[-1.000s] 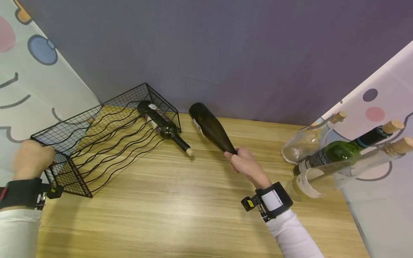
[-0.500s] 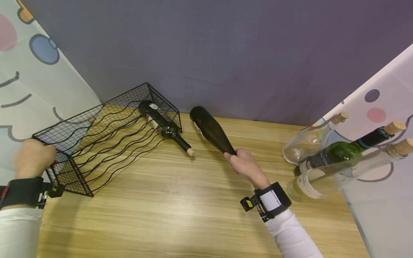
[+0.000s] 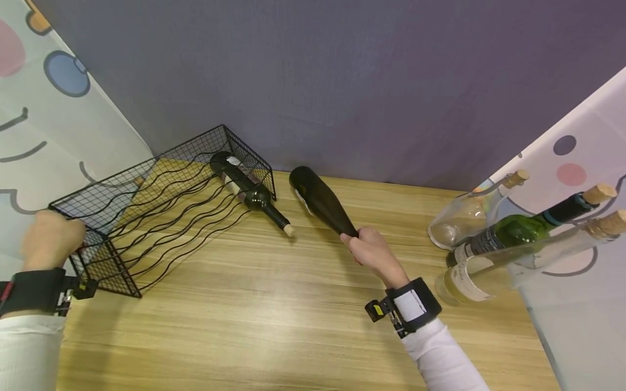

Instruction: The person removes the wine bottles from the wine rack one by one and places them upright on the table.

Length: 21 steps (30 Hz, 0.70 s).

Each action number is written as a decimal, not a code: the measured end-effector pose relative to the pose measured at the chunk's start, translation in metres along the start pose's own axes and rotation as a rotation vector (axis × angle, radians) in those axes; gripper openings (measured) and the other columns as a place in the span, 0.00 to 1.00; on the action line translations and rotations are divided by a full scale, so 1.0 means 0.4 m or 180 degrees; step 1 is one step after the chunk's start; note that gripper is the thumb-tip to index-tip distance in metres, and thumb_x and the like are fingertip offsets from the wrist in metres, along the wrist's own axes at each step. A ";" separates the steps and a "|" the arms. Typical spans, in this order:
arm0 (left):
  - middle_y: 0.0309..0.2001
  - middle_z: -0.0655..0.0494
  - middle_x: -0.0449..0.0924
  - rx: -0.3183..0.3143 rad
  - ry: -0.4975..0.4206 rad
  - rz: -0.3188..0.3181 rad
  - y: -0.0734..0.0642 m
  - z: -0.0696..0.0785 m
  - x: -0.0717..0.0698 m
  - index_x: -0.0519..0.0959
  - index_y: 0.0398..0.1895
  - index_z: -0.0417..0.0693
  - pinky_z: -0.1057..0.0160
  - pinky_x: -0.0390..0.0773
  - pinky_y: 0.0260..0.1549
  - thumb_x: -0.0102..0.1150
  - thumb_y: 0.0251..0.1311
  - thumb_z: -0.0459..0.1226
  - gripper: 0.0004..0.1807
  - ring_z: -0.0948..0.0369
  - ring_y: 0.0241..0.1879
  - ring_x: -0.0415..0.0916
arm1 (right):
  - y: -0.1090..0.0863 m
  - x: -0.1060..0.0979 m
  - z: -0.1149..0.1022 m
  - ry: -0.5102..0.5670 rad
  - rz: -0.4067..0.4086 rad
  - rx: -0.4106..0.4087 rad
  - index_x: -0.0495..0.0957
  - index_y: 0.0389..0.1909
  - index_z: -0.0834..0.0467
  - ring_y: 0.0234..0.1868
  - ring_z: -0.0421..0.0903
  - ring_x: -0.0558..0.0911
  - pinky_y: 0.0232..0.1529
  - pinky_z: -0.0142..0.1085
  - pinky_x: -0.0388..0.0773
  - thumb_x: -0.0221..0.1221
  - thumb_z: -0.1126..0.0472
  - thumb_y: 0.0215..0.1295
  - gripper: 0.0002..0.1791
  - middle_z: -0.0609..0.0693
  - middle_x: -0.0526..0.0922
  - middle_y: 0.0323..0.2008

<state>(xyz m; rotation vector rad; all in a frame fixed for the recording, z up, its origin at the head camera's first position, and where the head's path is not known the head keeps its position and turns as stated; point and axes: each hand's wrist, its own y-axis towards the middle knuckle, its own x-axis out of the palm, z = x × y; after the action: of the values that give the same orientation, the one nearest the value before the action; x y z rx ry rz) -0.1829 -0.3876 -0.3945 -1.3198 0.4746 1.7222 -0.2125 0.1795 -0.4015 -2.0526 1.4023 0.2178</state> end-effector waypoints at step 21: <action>0.50 0.12 0.63 -0.0070 0.0003 -0.0047 -0.004 0.006 -0.004 0.53 0.60 0.09 0.38 0.72 0.33 0.34 0.67 0.41 0.36 0.23 0.47 0.67 | -0.011 -0.025 -0.006 -0.0169 -0.0274 -0.0029 0.65 0.46 0.67 0.19 0.39 0.65 0.22 0.31 0.64 0.48 0.54 0.76 0.17 0.49 0.71 0.29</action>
<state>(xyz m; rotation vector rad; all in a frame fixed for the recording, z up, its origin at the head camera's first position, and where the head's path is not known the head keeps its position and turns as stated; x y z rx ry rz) -0.1830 -0.3857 -0.3920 -1.3367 0.4466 1.7192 -0.2131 0.1867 -0.3931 -2.0943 1.2803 0.2409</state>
